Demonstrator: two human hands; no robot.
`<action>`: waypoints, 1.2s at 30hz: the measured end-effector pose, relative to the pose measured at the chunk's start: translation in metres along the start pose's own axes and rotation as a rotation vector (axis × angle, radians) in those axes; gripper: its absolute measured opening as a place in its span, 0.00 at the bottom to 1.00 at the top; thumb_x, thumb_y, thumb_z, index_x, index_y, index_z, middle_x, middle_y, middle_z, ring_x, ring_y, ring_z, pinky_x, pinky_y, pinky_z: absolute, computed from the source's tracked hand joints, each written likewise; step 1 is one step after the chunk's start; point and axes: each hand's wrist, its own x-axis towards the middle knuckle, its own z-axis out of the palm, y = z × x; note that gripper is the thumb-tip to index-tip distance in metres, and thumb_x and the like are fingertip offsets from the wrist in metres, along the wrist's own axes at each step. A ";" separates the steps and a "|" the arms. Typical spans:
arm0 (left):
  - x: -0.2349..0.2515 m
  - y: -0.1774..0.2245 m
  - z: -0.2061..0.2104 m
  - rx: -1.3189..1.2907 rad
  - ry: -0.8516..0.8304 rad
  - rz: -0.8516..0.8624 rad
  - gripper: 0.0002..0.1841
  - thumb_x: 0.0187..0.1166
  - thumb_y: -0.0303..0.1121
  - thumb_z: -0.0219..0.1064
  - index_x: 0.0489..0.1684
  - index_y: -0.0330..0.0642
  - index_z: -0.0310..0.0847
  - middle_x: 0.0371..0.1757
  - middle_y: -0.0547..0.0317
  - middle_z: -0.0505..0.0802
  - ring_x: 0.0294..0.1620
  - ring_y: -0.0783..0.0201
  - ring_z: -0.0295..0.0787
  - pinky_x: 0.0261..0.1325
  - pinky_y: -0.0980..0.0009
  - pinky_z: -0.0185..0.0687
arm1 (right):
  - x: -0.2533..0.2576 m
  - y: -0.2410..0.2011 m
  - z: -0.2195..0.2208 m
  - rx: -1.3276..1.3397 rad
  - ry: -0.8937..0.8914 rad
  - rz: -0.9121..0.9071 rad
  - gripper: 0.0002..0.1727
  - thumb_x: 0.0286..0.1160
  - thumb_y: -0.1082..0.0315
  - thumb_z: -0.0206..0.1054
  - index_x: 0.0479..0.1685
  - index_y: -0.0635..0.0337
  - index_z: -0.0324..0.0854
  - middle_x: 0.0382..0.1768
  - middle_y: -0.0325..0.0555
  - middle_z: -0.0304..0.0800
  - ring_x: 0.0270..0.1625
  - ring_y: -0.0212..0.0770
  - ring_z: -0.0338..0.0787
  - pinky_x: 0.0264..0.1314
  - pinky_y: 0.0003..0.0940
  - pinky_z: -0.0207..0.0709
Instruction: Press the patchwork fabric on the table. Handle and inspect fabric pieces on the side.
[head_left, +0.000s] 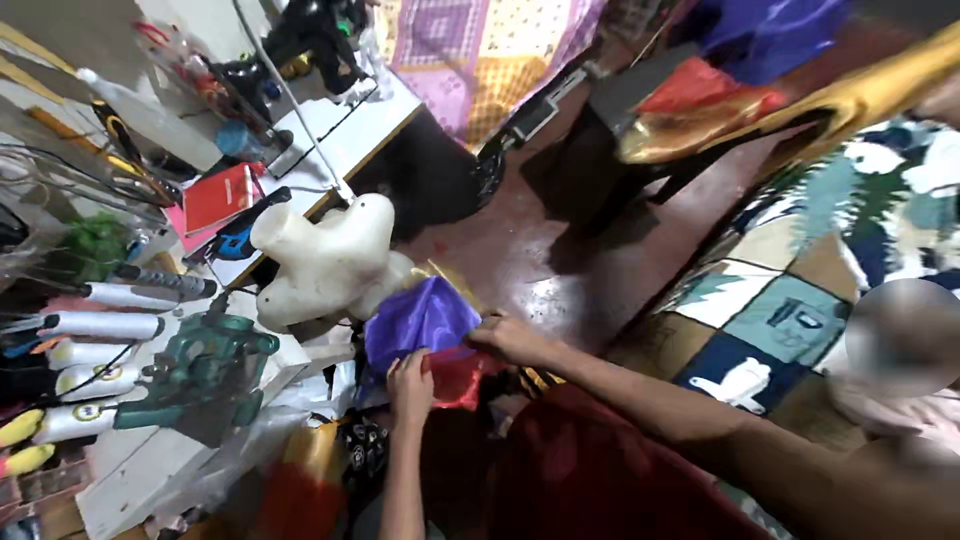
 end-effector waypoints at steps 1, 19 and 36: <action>0.005 0.017 -0.014 -0.054 0.011 0.034 0.17 0.76 0.20 0.64 0.61 0.33 0.88 0.59 0.42 0.95 0.64 0.43 0.91 0.73 0.39 0.77 | -0.006 0.007 -0.017 -0.021 0.037 0.004 0.14 0.87 0.65 0.61 0.57 0.63 0.89 0.49 0.59 0.95 0.59 0.61 0.93 0.78 0.66 0.69; 0.331 0.274 -0.098 -0.256 0.273 0.205 0.11 0.84 0.30 0.65 0.52 0.34 0.91 0.48 0.49 0.96 0.47 0.66 0.91 0.57 0.66 0.85 | 0.004 0.270 -0.348 -0.041 0.642 0.410 0.14 0.86 0.68 0.62 0.57 0.69 0.86 0.53 0.62 0.93 0.61 0.61 0.91 0.74 0.67 0.72; 0.829 0.267 -0.022 0.113 0.085 -0.133 0.25 0.91 0.46 0.52 0.82 0.47 0.76 0.88 0.36 0.68 0.91 0.36 0.57 0.88 0.37 0.52 | 0.234 0.498 -0.476 0.201 0.292 0.675 0.19 0.91 0.64 0.54 0.69 0.67 0.80 0.52 0.66 0.92 0.57 0.63 0.92 0.65 0.61 0.80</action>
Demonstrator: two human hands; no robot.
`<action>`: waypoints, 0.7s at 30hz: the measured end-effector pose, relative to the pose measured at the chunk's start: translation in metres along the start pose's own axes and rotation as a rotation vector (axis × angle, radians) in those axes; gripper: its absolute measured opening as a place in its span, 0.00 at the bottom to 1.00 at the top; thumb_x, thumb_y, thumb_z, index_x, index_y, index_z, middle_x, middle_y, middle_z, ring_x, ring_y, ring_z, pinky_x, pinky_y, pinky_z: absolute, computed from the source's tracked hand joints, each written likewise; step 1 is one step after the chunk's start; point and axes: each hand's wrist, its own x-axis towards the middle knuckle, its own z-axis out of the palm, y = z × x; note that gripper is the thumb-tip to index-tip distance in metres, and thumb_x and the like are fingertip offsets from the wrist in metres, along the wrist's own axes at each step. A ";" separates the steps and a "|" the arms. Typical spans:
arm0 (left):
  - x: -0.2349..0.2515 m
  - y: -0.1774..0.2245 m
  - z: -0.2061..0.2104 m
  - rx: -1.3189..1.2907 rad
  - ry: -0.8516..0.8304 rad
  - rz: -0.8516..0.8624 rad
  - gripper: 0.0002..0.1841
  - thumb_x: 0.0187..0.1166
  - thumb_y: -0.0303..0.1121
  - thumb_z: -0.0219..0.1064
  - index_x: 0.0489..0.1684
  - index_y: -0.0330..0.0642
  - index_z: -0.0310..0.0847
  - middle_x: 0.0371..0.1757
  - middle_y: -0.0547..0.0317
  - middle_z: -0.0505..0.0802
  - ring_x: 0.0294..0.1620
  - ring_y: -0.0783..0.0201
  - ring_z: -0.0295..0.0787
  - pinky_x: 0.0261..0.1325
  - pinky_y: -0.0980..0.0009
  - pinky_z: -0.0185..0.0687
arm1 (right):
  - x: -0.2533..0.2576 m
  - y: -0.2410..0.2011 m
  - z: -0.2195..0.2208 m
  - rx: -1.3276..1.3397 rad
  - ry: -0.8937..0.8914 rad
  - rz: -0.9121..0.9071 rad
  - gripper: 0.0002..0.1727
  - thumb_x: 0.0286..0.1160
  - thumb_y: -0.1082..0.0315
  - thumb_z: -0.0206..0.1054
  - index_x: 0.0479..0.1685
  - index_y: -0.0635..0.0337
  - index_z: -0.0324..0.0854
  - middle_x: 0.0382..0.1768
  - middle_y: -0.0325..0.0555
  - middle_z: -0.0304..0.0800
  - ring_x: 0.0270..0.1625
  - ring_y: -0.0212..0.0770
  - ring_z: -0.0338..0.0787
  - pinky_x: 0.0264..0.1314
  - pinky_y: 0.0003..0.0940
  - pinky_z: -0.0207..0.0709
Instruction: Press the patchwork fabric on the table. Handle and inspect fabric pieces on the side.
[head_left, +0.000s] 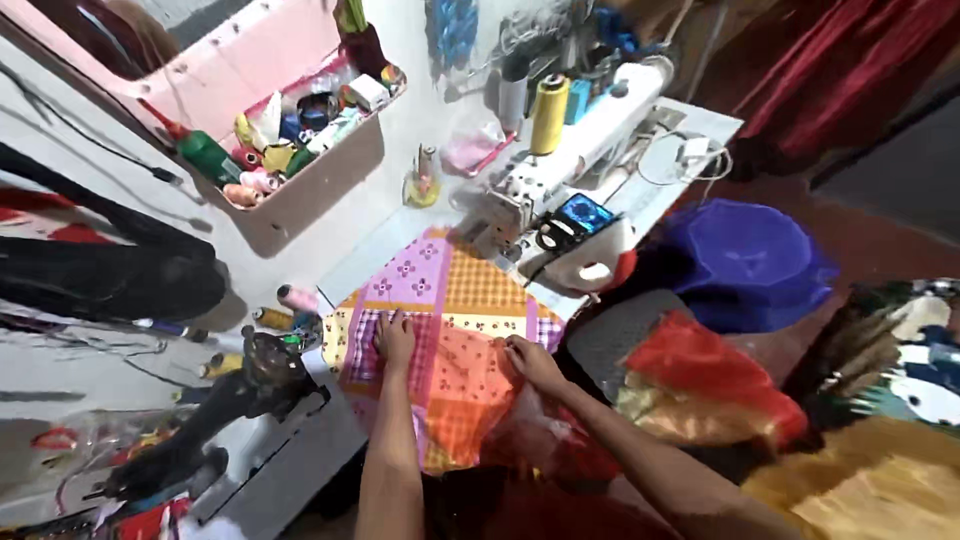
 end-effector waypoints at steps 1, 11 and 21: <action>0.006 -0.002 0.010 0.007 0.029 -0.036 0.26 0.91 0.48 0.52 0.82 0.48 0.76 0.89 0.37 0.68 0.91 0.36 0.56 0.88 0.36 0.51 | 0.010 0.001 -0.002 0.003 0.001 0.013 0.19 0.91 0.65 0.54 0.70 0.67 0.80 0.53 0.65 0.92 0.58 0.63 0.92 0.66 0.61 0.80; 0.040 0.016 -0.003 -0.065 0.178 -0.297 0.14 0.85 0.37 0.63 0.54 0.42 0.93 0.66 0.45 0.90 0.77 0.42 0.77 0.78 0.37 0.62 | 0.029 0.006 -0.012 -0.008 -0.163 0.063 0.18 0.89 0.63 0.58 0.64 0.67 0.83 0.52 0.64 0.92 0.57 0.61 0.92 0.66 0.61 0.80; -0.121 -0.040 -0.014 -0.219 0.237 -0.550 0.19 0.89 0.35 0.57 0.64 0.27 0.82 0.68 0.29 0.85 0.72 0.35 0.81 0.76 0.40 0.73 | 0.042 -0.008 -0.030 -0.081 -0.315 0.034 0.18 0.89 0.61 0.59 0.62 0.66 0.82 0.50 0.64 0.91 0.55 0.63 0.91 0.62 0.63 0.79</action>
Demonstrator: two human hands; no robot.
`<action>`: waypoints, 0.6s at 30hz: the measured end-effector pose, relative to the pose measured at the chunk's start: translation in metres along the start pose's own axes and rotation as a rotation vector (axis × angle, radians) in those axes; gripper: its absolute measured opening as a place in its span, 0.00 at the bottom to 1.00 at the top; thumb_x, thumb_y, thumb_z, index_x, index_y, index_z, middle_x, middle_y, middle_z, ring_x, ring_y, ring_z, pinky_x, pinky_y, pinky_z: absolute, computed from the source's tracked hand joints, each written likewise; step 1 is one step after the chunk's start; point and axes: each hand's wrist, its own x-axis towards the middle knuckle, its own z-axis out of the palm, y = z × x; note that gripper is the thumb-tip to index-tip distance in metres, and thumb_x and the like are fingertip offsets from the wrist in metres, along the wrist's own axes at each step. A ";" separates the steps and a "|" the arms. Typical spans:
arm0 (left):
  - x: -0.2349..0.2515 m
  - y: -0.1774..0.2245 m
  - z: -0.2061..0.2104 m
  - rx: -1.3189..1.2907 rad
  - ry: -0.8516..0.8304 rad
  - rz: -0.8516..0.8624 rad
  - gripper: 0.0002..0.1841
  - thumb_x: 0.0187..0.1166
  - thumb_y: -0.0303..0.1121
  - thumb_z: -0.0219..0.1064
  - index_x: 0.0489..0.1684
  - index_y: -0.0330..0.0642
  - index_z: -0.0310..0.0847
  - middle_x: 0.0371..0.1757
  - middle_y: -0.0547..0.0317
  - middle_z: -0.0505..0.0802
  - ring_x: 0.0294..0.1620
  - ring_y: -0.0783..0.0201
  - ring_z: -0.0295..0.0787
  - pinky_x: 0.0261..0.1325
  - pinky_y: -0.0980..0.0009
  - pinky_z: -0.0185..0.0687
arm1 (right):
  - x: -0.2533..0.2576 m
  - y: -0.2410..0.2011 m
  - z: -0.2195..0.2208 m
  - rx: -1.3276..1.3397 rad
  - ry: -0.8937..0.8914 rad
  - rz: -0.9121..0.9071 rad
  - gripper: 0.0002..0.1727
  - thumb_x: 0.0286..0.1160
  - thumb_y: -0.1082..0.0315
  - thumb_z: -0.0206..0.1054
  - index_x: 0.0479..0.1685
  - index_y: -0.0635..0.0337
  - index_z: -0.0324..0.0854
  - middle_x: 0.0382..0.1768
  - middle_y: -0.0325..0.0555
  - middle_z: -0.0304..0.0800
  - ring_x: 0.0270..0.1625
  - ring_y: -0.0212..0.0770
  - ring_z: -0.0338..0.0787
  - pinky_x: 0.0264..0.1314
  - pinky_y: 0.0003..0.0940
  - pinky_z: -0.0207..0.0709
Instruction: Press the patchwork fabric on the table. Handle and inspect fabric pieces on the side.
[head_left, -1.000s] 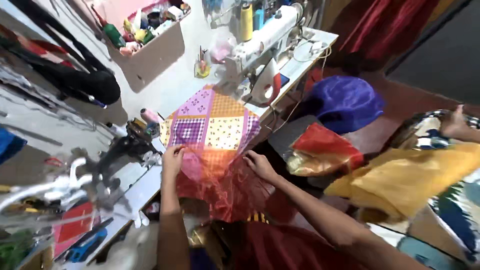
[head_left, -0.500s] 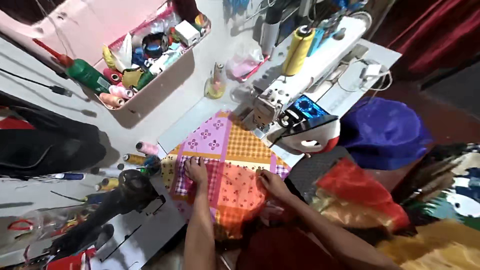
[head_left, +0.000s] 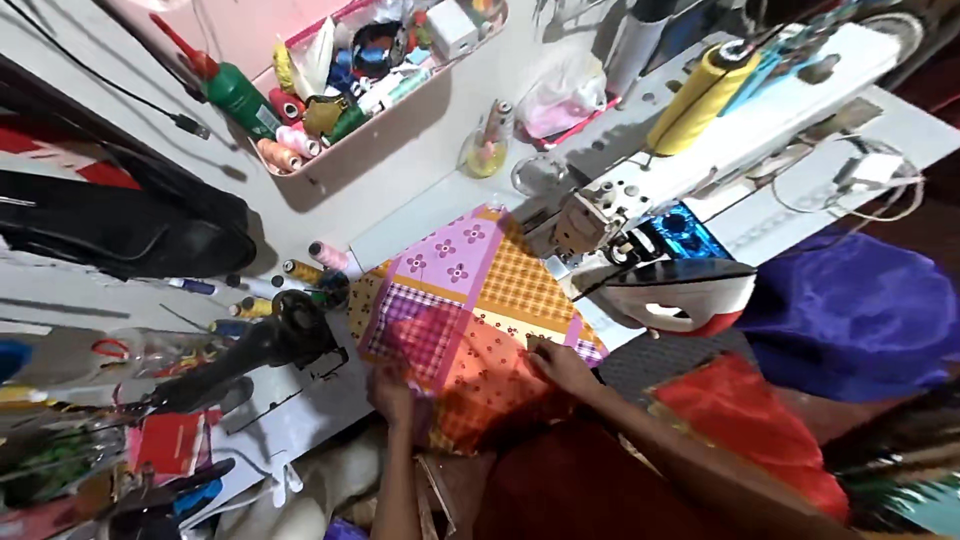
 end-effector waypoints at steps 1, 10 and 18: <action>-0.004 -0.001 -0.008 -0.031 0.027 -0.014 0.18 0.87 0.34 0.59 0.63 0.28 0.84 0.66 0.30 0.86 0.71 0.35 0.82 0.74 0.40 0.74 | 0.004 -0.007 -0.003 -0.034 -0.011 0.007 0.20 0.90 0.59 0.58 0.65 0.65 0.82 0.53 0.65 0.91 0.58 0.64 0.91 0.64 0.65 0.79; 0.087 0.120 0.030 0.064 -0.146 0.103 0.19 0.82 0.45 0.68 0.52 0.35 0.91 0.67 0.36 0.87 0.75 0.40 0.79 0.77 0.41 0.70 | 0.053 -0.064 0.010 0.009 -0.017 -0.012 0.31 0.87 0.44 0.61 0.67 0.65 0.82 0.56 0.62 0.91 0.61 0.61 0.91 0.67 0.65 0.78; 0.104 0.133 0.057 0.073 -0.142 0.066 0.12 0.83 0.36 0.64 0.50 0.41 0.93 0.67 0.44 0.89 0.77 0.45 0.77 0.78 0.38 0.64 | 0.077 -0.106 0.025 -0.105 -0.098 0.078 0.32 0.85 0.50 0.64 0.85 0.54 0.70 0.67 0.61 0.88 0.70 0.64 0.86 0.73 0.67 0.72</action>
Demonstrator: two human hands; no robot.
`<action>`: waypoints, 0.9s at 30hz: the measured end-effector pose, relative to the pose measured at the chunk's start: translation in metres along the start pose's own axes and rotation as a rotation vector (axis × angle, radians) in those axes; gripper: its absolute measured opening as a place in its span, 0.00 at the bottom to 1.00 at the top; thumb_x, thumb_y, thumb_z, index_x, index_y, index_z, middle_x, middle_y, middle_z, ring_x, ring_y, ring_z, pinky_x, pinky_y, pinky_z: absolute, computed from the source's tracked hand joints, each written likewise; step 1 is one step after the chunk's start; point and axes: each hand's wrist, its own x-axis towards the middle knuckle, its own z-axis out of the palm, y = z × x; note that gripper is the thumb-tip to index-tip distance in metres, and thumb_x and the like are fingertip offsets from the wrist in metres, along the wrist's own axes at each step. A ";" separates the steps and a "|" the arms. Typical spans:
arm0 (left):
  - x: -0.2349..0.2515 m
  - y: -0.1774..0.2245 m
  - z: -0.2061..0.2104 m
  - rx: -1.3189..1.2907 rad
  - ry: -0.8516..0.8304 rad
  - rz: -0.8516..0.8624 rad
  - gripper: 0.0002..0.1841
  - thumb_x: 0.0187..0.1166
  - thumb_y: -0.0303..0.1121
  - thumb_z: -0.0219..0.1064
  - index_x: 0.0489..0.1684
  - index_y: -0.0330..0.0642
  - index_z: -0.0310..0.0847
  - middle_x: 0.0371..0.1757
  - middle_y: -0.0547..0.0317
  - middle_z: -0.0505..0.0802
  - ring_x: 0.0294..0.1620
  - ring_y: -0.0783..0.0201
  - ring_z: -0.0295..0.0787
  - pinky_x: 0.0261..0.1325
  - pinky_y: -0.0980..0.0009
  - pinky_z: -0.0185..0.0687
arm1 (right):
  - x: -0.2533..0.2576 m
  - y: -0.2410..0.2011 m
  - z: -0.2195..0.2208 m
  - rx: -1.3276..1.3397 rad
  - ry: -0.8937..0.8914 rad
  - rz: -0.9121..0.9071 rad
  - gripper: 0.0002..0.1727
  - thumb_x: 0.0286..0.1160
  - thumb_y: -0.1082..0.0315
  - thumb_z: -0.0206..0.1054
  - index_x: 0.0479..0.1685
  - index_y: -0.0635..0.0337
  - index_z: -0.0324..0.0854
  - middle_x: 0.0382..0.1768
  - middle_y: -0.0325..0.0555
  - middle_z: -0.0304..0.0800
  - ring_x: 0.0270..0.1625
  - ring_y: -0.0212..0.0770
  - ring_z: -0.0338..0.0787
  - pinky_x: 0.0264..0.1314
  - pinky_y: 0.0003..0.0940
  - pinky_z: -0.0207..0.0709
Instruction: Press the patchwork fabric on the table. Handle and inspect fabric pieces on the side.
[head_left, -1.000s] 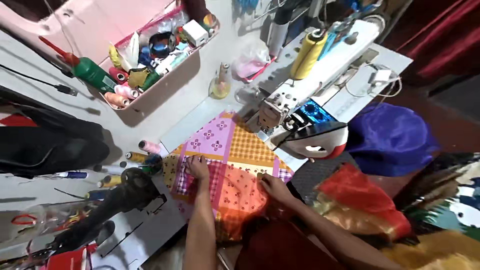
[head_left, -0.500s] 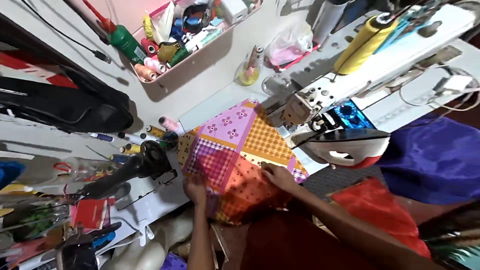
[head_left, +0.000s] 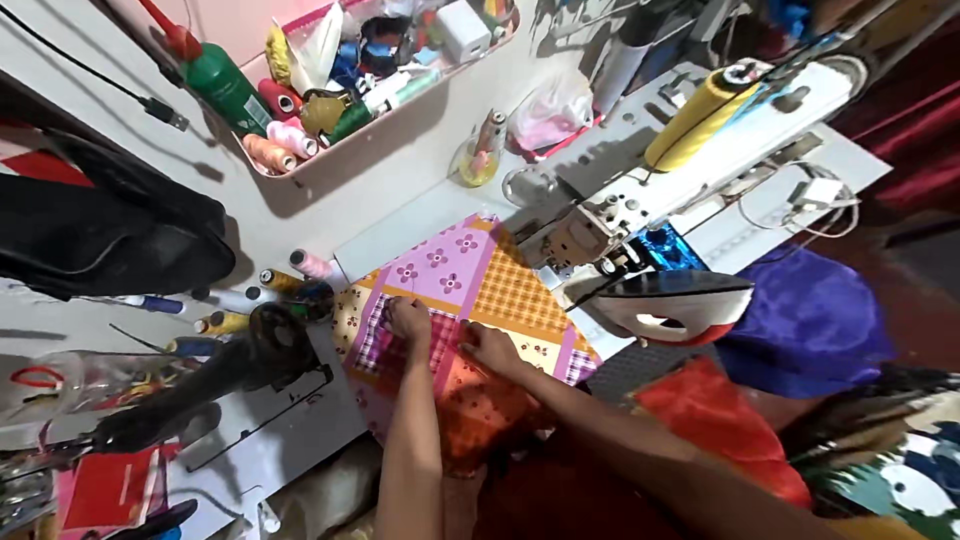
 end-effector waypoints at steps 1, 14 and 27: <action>0.002 -0.004 0.001 -0.020 0.014 0.035 0.12 0.82 0.36 0.65 0.47 0.40 0.93 0.65 0.43 0.90 0.75 0.44 0.79 0.78 0.40 0.66 | 0.000 -0.002 0.001 -0.005 0.000 0.003 0.32 0.85 0.51 0.64 0.86 0.54 0.69 0.67 0.61 0.88 0.71 0.64 0.86 0.74 0.67 0.71; -0.182 -0.209 -0.012 -0.206 0.208 -0.120 0.16 0.84 0.29 0.63 0.54 0.20 0.85 0.60 0.24 0.88 0.63 0.32 0.86 0.70 0.41 0.78 | 0.037 -0.030 -0.007 0.000 0.019 -0.121 0.20 0.88 0.59 0.60 0.68 0.62 0.83 0.63 0.61 0.89 0.68 0.61 0.87 0.70 0.64 0.76; -0.133 -0.136 -0.018 -0.206 0.133 0.118 0.21 0.80 0.37 0.70 0.66 0.33 0.85 0.76 0.33 0.81 0.78 0.37 0.77 0.80 0.42 0.70 | 0.116 -0.066 0.017 -0.199 0.283 -0.436 0.14 0.83 0.63 0.66 0.57 0.62 0.88 0.55 0.61 0.91 0.61 0.64 0.90 0.59 0.67 0.80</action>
